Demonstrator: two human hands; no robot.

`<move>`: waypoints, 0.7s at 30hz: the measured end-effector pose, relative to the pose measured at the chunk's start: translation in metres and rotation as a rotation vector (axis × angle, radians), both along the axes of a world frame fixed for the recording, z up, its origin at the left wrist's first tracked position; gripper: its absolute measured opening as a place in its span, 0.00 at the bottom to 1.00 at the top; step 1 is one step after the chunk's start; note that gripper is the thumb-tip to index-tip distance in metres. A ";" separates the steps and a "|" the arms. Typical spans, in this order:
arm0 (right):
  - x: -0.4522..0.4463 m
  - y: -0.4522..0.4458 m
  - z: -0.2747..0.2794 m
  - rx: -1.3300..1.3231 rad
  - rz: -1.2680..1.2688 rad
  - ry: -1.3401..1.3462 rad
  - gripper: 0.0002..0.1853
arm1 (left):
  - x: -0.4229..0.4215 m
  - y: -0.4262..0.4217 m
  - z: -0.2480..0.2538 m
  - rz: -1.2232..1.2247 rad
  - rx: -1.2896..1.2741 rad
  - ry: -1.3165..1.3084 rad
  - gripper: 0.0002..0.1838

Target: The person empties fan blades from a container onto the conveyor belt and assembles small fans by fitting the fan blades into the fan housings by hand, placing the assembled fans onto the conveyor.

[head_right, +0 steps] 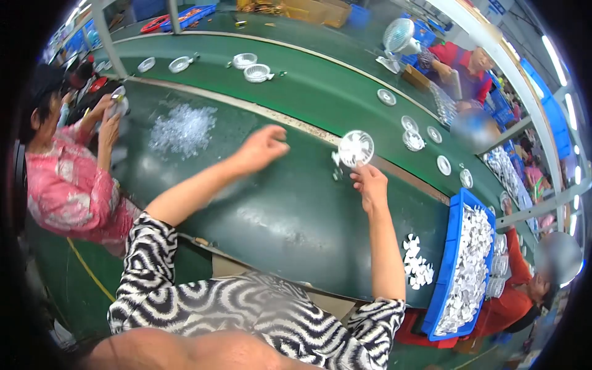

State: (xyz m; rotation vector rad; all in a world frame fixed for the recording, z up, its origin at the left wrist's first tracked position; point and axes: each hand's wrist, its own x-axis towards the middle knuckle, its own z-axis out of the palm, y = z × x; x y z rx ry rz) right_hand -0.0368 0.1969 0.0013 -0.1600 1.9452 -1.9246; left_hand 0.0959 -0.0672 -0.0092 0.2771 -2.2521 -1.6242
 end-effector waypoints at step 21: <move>0.149 0.218 -0.028 1.296 -0.554 0.799 0.23 | -0.301 -0.431 -0.145 0.197 -1.028 -0.199 0.24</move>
